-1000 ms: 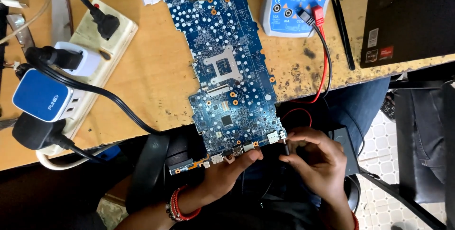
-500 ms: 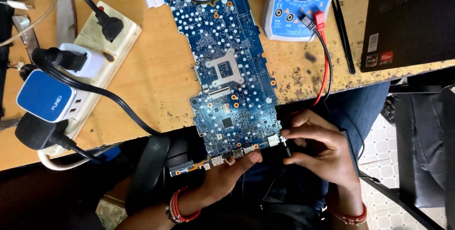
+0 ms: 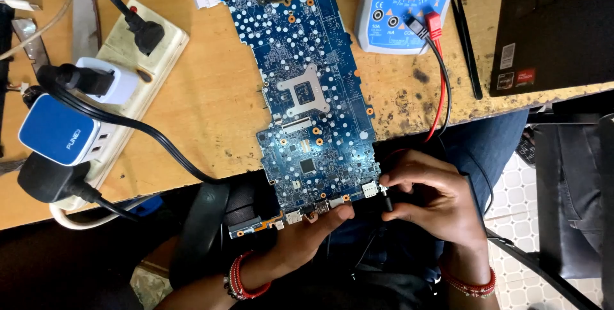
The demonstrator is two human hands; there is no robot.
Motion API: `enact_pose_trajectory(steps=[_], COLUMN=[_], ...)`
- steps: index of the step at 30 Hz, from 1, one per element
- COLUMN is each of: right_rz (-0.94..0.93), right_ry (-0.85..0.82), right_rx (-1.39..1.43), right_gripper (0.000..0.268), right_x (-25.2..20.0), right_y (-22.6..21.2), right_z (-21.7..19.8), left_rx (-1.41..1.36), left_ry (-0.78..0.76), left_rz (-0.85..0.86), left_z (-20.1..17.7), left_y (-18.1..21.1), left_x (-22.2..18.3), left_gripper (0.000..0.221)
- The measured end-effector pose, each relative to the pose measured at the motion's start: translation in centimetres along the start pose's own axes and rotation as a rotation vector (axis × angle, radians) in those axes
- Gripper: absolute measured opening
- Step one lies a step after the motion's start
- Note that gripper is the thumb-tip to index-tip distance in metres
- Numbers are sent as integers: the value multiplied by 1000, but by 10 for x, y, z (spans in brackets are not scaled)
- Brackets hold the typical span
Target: Testing and diagnosing a laptop motherboard using a multimeter and power supply.
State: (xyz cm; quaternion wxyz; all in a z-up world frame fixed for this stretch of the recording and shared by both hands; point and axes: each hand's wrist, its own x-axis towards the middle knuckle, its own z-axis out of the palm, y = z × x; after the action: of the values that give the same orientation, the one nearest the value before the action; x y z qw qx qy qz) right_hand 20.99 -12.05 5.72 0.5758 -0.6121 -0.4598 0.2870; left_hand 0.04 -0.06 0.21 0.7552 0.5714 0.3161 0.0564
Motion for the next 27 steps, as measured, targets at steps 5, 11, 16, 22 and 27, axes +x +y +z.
enact_pose_trajectory(steps=[5, 11, 16, 22, 27], right_rz=[31, 8, 41, 66, 89], right_ry=[5, 22, 37, 48, 51], right_rx=[-45, -1, -11, -29, -13], right_gripper=[38, 36, 38, 38, 38], right_x=[-2, -4, -12, -16, -14], right_y=[1, 5, 13, 17, 14], right_z=[-1, 2, 2, 2, 3], left_rx=[0, -16, 54, -8, 26], left_ry=[-25, -32, -76, -48, -73], left_rz=[-277, -219, -740, -675, -488], left_z=[-1, -3, -5, 0, -2], left_y=[-6, -8, 3, 25, 15], left_x=[-1, -2, -1, 3, 1], left_gripper=[43, 40, 63, 61, 56])
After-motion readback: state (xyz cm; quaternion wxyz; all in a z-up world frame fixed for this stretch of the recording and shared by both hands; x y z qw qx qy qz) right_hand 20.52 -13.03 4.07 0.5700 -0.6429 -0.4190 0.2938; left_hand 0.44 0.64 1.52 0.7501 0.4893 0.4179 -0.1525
